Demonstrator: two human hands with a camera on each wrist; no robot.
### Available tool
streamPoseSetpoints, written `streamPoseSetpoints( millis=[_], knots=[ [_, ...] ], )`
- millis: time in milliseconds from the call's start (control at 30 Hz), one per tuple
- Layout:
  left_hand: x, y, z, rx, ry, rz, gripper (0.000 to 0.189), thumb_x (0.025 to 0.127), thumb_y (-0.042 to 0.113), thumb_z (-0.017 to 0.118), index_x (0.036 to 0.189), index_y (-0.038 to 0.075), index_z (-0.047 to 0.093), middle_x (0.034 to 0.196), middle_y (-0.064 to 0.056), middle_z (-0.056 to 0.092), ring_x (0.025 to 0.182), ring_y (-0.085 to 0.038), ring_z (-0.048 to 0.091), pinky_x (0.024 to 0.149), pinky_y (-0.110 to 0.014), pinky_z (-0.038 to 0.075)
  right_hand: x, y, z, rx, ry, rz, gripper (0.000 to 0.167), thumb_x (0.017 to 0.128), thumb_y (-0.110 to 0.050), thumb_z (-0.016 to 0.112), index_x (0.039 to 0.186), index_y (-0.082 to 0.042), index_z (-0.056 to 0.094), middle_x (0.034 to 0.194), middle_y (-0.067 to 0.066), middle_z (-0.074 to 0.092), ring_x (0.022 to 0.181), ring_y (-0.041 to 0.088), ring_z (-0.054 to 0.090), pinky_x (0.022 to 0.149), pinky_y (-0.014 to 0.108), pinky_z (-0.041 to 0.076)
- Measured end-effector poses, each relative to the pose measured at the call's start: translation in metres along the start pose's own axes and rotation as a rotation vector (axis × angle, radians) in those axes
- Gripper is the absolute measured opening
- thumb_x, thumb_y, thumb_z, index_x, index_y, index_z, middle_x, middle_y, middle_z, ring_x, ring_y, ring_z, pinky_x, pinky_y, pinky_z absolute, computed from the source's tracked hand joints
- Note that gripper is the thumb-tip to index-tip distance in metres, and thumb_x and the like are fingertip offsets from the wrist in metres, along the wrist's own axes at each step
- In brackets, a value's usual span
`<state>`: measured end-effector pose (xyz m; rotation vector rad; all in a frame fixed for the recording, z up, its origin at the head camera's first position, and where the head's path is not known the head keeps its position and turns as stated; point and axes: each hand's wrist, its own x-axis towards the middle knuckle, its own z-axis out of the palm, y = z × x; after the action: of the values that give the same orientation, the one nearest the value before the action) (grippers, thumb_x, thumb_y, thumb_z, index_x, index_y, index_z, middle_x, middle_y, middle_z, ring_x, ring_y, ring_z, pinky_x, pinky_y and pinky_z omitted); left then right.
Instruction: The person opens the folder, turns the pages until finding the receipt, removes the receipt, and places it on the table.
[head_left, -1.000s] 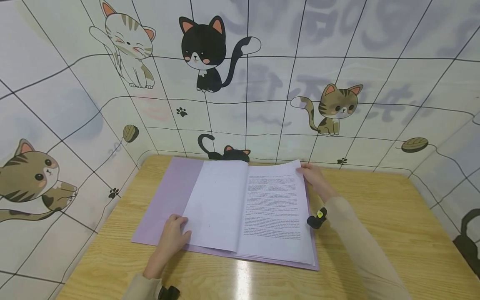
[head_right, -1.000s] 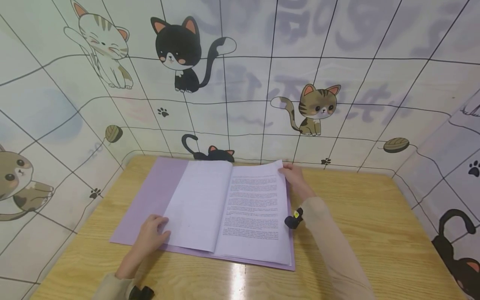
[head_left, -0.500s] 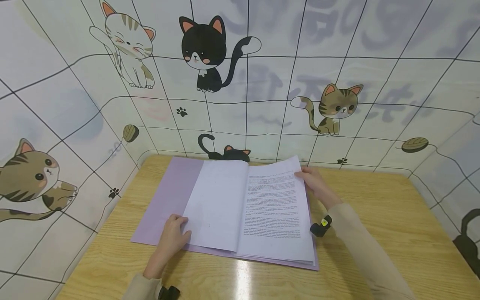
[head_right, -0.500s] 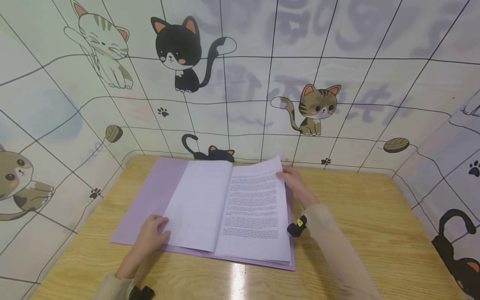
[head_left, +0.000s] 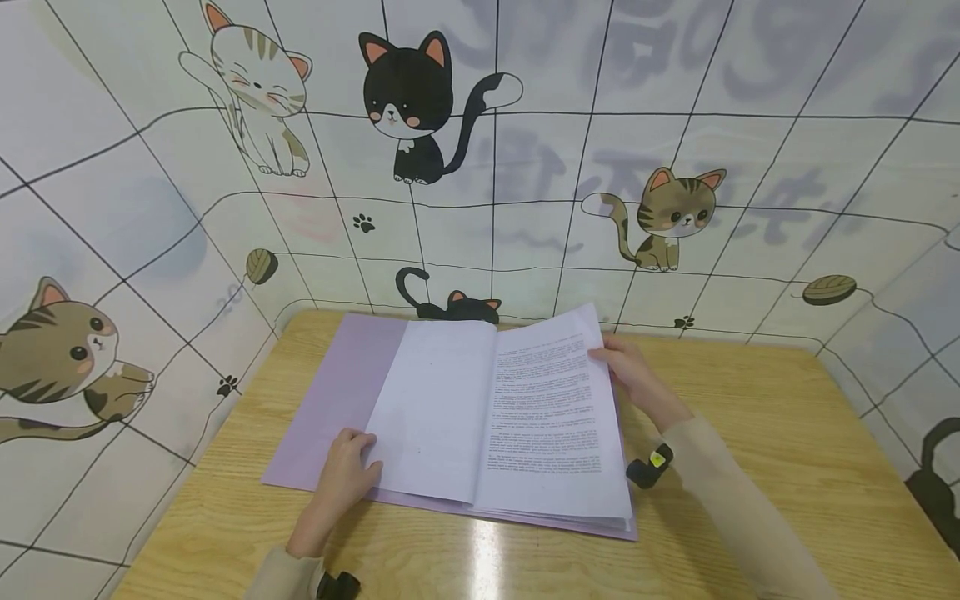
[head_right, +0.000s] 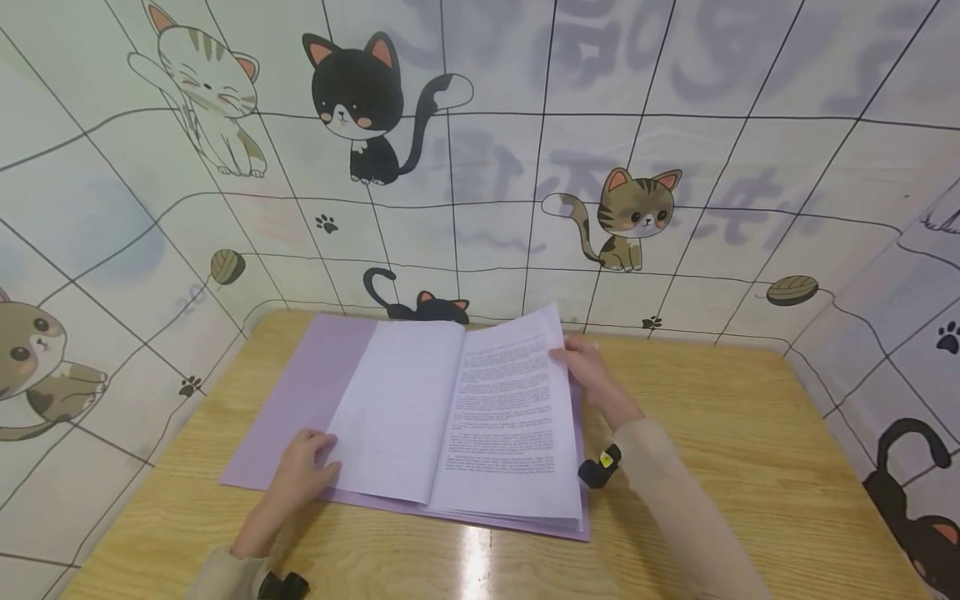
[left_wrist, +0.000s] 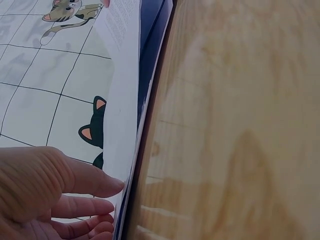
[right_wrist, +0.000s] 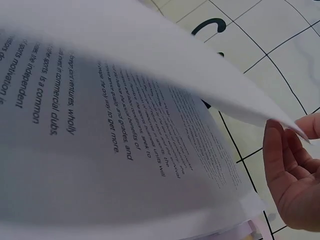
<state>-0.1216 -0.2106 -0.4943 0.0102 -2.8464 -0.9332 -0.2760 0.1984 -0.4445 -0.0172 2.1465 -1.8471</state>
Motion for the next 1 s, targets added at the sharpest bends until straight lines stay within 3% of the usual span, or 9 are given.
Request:
streamPoseSetpoints(
  millis=[200, 533, 1000],
  knots=[
    [0.000, 0.001, 0.000, -0.002, 0.011, 0.011, 0.033, 0.071, -0.005, 0.067, 0.101, -0.017, 0.062, 0.099, -0.026, 0.054, 0.095, -0.041, 0.053, 0.083, -0.052, 0.046, -0.009, -0.001, 0.004, 0.006, -0.022, 0.020, 0.052, 0.096, -0.018, 0.049, 0.143, -0.001, 0.034, 0.123, 0.019, 0.056, 0.090, 0.015, 0.064, 0.078, 0.029, 0.051],
    [-0.001, 0.001, -0.001, 0.010, -0.011, -0.006, 0.034, 0.072, -0.003, 0.067, 0.103, -0.016, 0.061, 0.101, -0.026, 0.054, 0.096, -0.041, 0.052, 0.084, -0.052, 0.045, -0.020, 0.000, 0.013, 0.046, -0.049, 0.034, 0.049, 0.095, -0.019, 0.052, 0.137, 0.002, 0.039, 0.113, 0.013, 0.062, 0.091, 0.020, 0.065, 0.077, 0.032, 0.053],
    [0.002, 0.003, 0.000, 0.043, -0.020, 0.054, 0.032, 0.070, -0.002, 0.068, 0.099, -0.014, 0.063, 0.100, -0.026, 0.056, 0.096, -0.041, 0.053, 0.083, -0.053, 0.046, -0.031, -0.013, 0.026, 0.097, -0.118, 0.019, 0.050, 0.095, -0.018, 0.052, 0.137, 0.003, 0.038, 0.111, 0.013, 0.061, 0.091, 0.020, 0.064, 0.077, 0.033, 0.052]
  ],
)
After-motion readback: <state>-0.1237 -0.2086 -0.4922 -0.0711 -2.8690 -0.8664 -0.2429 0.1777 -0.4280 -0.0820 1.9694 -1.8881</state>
